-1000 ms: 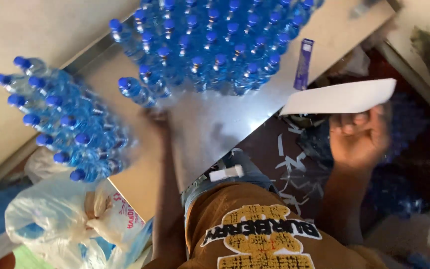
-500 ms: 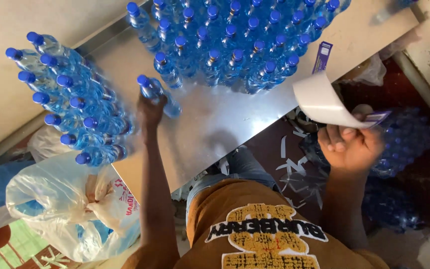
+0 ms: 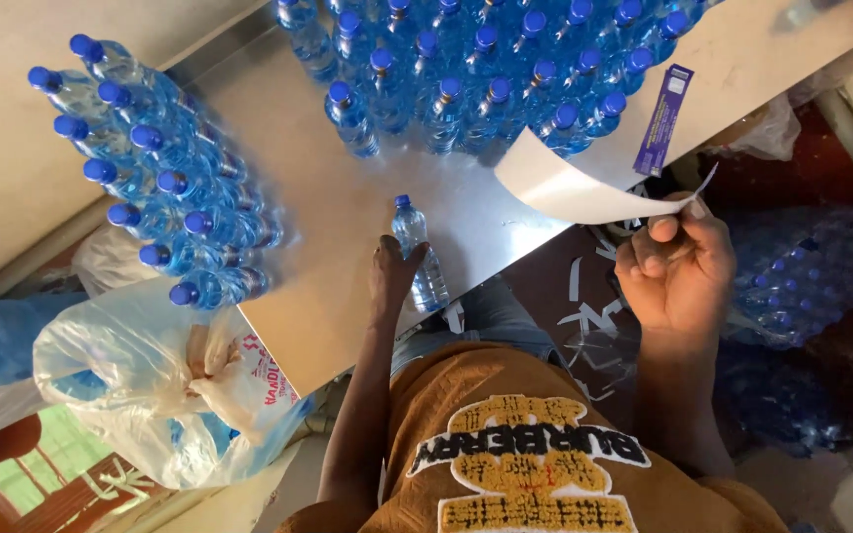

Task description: Manually peeling adhesive labels from a strip and applying them to plastic water bottles.

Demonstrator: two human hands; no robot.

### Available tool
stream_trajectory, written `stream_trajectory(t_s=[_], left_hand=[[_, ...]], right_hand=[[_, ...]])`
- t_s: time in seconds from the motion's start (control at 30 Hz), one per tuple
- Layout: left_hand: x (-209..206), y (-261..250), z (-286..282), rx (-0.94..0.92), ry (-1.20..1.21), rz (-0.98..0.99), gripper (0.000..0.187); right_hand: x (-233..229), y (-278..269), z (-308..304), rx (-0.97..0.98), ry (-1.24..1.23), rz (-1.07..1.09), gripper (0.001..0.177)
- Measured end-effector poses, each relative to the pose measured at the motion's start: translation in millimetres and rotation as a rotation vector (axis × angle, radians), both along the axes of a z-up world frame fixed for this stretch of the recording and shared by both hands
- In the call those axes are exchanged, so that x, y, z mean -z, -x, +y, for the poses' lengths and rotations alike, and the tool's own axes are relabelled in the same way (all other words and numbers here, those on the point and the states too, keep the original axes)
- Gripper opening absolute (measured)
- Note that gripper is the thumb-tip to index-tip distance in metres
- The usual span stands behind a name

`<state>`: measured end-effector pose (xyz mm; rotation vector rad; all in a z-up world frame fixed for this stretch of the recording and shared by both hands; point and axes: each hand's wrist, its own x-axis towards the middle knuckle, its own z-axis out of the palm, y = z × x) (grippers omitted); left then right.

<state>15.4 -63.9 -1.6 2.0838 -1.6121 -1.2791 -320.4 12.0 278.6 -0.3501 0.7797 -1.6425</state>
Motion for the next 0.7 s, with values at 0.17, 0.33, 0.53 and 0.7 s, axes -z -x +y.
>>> stream_trajectory(t_s=[0.17, 0.33, 0.53, 0.7], left_hand=[[-4, 3, 2, -0.026, 0.016, 0.016, 0.077], [-19, 3, 7, -0.030, 0.072, 0.035, 0.075], [-23, 4, 11, -0.066, 0.154, 0.027, 0.057], [-79, 6, 13, -0.084, 0.606, 0.035, 0.025]], right_hand=[[26, 7, 5, -0.081, 0.101, 0.038, 0.022], [29, -4, 10, -0.055, 0.086, 0.034, 0.024], [14, -20, 11, -0.039, 0.095, 0.109, 0.023], [-13, -57, 19, 0.263, 0.060, 0.940, 0.017]])
